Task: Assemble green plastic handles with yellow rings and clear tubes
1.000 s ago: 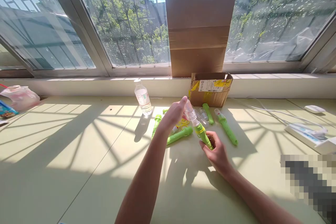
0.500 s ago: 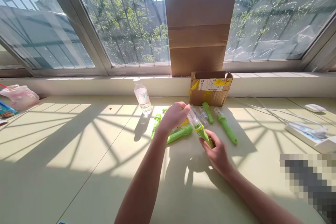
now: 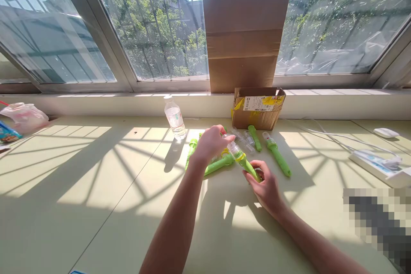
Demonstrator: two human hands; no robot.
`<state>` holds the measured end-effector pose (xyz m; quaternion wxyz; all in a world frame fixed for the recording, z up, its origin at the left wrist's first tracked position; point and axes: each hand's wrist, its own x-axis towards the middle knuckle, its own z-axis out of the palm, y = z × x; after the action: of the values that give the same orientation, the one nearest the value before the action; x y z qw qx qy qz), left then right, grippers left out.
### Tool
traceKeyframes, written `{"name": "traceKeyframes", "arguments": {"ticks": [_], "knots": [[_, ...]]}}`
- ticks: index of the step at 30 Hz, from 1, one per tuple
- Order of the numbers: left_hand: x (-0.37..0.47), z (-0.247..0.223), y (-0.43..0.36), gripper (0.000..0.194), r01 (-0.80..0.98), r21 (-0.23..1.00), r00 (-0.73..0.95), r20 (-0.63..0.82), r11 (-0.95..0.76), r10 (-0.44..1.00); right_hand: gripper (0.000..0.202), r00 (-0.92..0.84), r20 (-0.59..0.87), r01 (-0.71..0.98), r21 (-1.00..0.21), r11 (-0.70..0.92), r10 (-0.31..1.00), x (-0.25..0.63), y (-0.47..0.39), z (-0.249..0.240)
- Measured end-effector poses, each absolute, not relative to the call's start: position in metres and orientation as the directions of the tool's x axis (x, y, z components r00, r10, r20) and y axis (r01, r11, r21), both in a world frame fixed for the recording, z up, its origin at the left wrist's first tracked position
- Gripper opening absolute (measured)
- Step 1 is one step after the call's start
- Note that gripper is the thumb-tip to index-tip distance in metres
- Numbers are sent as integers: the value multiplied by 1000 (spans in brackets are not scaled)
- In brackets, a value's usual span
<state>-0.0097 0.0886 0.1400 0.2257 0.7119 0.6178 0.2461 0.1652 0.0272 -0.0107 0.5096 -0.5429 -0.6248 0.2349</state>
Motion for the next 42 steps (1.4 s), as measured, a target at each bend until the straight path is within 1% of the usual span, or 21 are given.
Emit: {"name": "traceKeyframes", "arguments": {"ticks": [6, 9, 12, 18, 25, 28, 31, 33, 37, 42], "knots": [[-9, 141, 87, 27, 800, 581, 103, 113, -150, 988, 25, 86, 424, 497, -803, 330, 902, 164, 26, -5], [-5, 142, 85, 24, 829, 540, 102, 110, -146, 989, 25, 71, 395, 493, -812, 312, 916, 165, 26, -5], [-2, 143, 83, 24, 841, 518, 107, 125, -157, 986, 29, 73, 355, 452, -845, 287, 932, 165, 26, -7], [-1, 143, 82, 26, 829, 534, 108, 141, -168, 984, 23, 91, 360, 459, -843, 282, 928, 165, 25, -7], [1, 145, 80, 27, 813, 554, 126, 135, -180, 983, 29, 47, 382, 511, -803, 306, 923, 164, 25, -3], [2, 144, 81, 26, 820, 542, 131, 138, -185, 982, 25, 44, 349, 480, -829, 287, 936, 165, 25, -3], [2, 144, 80, 27, 818, 544, 130, 145, -189, 981, 31, 63, 327, 419, -866, 272, 943, 164, 25, -6], [2, 144, 79, 27, 811, 552, 131, 147, -191, 980, 28, 79, 326, 400, -876, 270, 942, 164, 25, -7], [4, 147, 77, 28, 808, 559, 133, 131, -184, 982, 22, 59, 340, 430, -857, 283, 939, 164, 24, -5], [4, 147, 78, 27, 814, 552, 135, 127, -184, 983, 26, 8, 303, 436, -859, 270, 953, 165, 22, 1]]}}
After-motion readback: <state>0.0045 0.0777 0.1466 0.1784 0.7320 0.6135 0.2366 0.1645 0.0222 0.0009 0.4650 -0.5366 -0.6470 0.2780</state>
